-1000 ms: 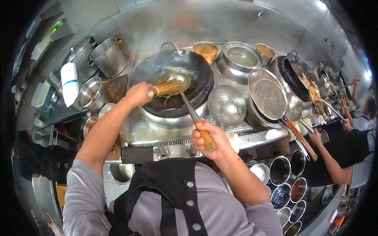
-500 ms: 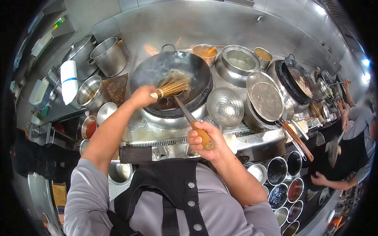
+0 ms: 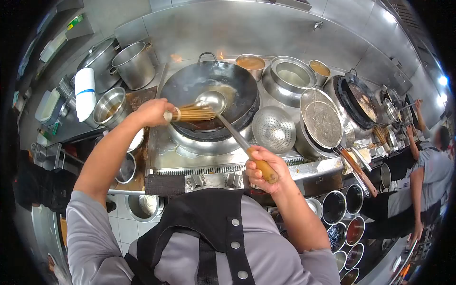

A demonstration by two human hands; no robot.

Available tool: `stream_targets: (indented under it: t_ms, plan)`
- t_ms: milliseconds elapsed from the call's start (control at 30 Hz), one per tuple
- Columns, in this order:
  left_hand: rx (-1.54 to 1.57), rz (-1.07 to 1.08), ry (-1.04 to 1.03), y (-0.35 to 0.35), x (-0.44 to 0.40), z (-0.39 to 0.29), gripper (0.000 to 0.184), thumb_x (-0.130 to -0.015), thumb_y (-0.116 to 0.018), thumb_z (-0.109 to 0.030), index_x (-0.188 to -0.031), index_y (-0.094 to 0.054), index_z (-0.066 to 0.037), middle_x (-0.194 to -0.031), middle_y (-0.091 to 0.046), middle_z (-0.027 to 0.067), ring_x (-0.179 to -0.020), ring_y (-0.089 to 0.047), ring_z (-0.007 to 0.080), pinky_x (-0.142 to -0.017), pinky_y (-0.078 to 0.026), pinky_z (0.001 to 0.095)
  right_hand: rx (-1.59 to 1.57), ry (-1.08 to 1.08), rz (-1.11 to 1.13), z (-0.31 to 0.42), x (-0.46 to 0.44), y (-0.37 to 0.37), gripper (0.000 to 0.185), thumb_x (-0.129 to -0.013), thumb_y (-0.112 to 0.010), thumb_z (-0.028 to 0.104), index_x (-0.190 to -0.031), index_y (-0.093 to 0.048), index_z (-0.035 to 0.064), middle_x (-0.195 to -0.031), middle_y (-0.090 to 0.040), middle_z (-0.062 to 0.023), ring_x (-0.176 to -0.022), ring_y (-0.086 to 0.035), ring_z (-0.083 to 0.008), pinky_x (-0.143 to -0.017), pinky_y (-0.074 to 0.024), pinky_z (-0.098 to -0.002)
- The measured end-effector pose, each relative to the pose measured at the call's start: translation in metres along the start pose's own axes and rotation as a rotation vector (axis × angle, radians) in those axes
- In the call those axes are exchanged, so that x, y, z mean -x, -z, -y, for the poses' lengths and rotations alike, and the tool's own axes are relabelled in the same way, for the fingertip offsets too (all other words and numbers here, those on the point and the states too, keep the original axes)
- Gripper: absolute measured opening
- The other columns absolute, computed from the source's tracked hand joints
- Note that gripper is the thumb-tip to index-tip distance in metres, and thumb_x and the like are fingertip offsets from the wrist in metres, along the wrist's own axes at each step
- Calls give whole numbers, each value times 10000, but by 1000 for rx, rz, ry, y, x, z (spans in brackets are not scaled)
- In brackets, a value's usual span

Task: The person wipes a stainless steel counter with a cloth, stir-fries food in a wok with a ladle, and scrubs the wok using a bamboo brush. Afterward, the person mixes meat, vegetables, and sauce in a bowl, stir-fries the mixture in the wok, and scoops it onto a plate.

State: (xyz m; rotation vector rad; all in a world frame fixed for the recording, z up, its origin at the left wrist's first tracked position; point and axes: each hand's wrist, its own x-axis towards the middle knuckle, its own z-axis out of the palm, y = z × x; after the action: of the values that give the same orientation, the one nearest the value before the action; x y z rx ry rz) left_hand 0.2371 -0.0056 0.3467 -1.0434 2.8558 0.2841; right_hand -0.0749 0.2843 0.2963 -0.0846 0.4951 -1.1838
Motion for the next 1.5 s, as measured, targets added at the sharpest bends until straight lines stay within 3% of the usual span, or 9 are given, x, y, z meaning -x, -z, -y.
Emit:
stream_targets:
  t_ms: [233, 300, 433, 800, 933, 1033, 1200, 1367, 1500]
  plan:
    - [-245, -477, 251, 25, 16, -27, 356, -815, -641, -88, -1157, -687, -179, -1118, -595, 146, -920, -679, 370, -812, -545, 486, 836, 35, -296, -10, 8, 6, 574, -893, -632, 93, -1430, -429, 108, -735, -600, -138, -559, -593, -255, -455, -469, -368]
    - [19, -744, 219, 22, 19, -33, 367, -813, -672, -137, -1178, -671, -177, -1102, -584, 148, -909, -670, 387, -804, -543, 490, 2205, 532, -246, -14, 17, 30, 722, -842, -624, 42, -1514, -368, 103, -750, -628, -183, -639, -646, -348, -571, -529, -456]
    - [83, -463, 255, -17, -13, -51, 421, -795, -687, -165, -1212, -652, -216, -1087, -597, 144, -982, -648, 385, -869, -535, 475, 2602, 357, -420, -2, 41, 34, 744, -801, -611, 16, -1495, -440, 222, -885, -642, -202, -719, -666, -401, -666, -547, -498]
    - [122, -190, 253, -6, -9, -9, 343, -729, -732, -196, -1065, -729, -129, -990, -697, 193, -968, -664, 383, -855, -527, 464, 2466, 325, -650, 15, -61, 28, 699, -843, -598, 29, -1500, -393, 152, -890, -624, -220, -784, -677, -375, -731, -542, -486]
    - [269, -461, 189, -43, -22, -29, 359, -753, -731, -208, -1105, -715, -137, -1068, -658, 190, -1003, -643, 392, -901, -513, 459, 581, 114, -305, -37, -62, -6, 522, -886, -632, 54, -1371, -449, 110, -843, -601, -120, -599, -598, -206, -482, -486, -345]
    - [369, -163, 150, -53, -41, -18, 392, -731, -753, -200, -1120, -722, -163, -1064, -670, 177, -1007, -651, 379, -896, -518, 454, 228, 83, -134, -26, -45, 6, 541, -874, -629, 23, -1380, -456, 101, -846, -604, -110, -581, -584, -176, -452, -467, -318]
    - [-33, -296, 299, -19, -12, -10, 315, -769, -669, -158, -1070, -744, -215, -1039, -669, 157, -991, -667, 366, -869, -538, 471, 1340, 341, -465, -37, -45, 21, 701, -850, -613, -45, -1495, -372, 84, -952, -631, -115, -623, -588, -117, -477, -460, -266]
    - [-96, 14, 98, 56, 9, -31, 321, -706, -726, -178, -1003, -728, -58, -923, -716, 167, -900, -699, 348, -810, -561, 450, 1204, 487, -600, -42, 31, 60, 757, -853, -660, -25, -1534, -355, 101, -1041, -684, -116, -874, -627, -158, -836, -519, -298]
    - [254, 159, 144, 37, -67, -66, 271, -712, -710, -180, -918, -706, -4, -761, -684, 168, -605, -675, 293, -604, -558, 419, 1416, 655, -728, -12, 75, 64, 723, -861, -616, -76, -1525, -376, 77, -1019, -676, -87, -751, -596, -101, -686, -501, -251]
